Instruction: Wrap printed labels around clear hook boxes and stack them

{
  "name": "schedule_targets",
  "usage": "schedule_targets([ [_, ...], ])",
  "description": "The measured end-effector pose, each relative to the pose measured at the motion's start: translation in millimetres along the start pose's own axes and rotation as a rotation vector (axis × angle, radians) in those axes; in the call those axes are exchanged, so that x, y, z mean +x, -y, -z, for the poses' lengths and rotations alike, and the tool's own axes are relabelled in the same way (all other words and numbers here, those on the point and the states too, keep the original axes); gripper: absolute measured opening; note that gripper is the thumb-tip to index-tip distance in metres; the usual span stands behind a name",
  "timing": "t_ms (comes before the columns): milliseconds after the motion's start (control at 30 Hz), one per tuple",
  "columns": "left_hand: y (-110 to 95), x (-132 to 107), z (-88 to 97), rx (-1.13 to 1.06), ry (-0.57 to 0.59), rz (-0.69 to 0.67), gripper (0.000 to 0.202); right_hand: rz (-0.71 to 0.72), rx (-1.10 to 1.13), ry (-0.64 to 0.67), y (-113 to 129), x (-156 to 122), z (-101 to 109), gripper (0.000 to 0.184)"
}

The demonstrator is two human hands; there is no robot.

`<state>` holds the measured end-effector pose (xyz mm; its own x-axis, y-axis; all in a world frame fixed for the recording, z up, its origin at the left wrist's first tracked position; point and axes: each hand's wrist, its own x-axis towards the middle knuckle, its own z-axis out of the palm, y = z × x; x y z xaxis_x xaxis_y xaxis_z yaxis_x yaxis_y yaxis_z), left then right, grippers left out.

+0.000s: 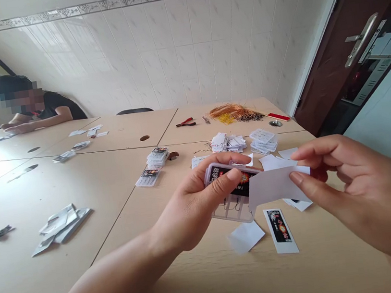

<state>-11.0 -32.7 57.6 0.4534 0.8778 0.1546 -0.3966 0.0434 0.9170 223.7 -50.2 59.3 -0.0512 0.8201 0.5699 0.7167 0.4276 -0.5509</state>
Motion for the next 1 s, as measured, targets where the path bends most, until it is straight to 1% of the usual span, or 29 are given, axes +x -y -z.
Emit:
schedule_targets([
  [100, 1, 2, -1.8, -0.011, -0.055, 0.006, 0.007, -0.014, 0.01, 0.029, -1, 7, 5, 0.009],
  [267, 1, 4, -4.4, -0.075, -0.101, -0.015, 0.008, -0.069, 0.014, 0.037, -1, 12, 10, 0.014],
  [367, 0, 4, -3.2, -0.145, -0.097, -0.024, 0.007, -0.08, -0.044, 0.009, 0, 15, 13, 0.013],
  [433, -1, 4, -1.8, -0.173, -0.081, -0.026, 0.008, -0.056, -0.099, -0.003, -1, 16, 16, 0.011],
  [533, -2, 3, -1.0, -0.191, -0.066, -0.029, 0.009, 0.046, -0.16, 0.031, -2, 15, 18, 0.009],
  [700, -3, 1, -1.9, -0.239, -0.013, 0.036, 0.01, 0.266, -0.205, 0.08, 1, 7, 13, 0.012],
  [767, -2, 1, -1.9, -0.25, 0.003, 0.06, 0.011, 0.385, -0.194, 0.088, 4, 4, 9, 0.019],
  [867, -2, 1, -2.2, -0.259, 0.004, 0.082, 0.011, 0.572, -0.144, 0.122, 8, -1, 7, 0.035],
  [933, -2, 2, -3.3, -0.262, -0.001, 0.085, 0.012, 0.645, -0.121, 0.165, 9, -3, 6, 0.04],
  [1000, -2, 3, -5.1, -0.269, -0.006, 0.09, 0.012, 0.677, -0.125, 0.198, 9, -4, 5, 0.039],
])
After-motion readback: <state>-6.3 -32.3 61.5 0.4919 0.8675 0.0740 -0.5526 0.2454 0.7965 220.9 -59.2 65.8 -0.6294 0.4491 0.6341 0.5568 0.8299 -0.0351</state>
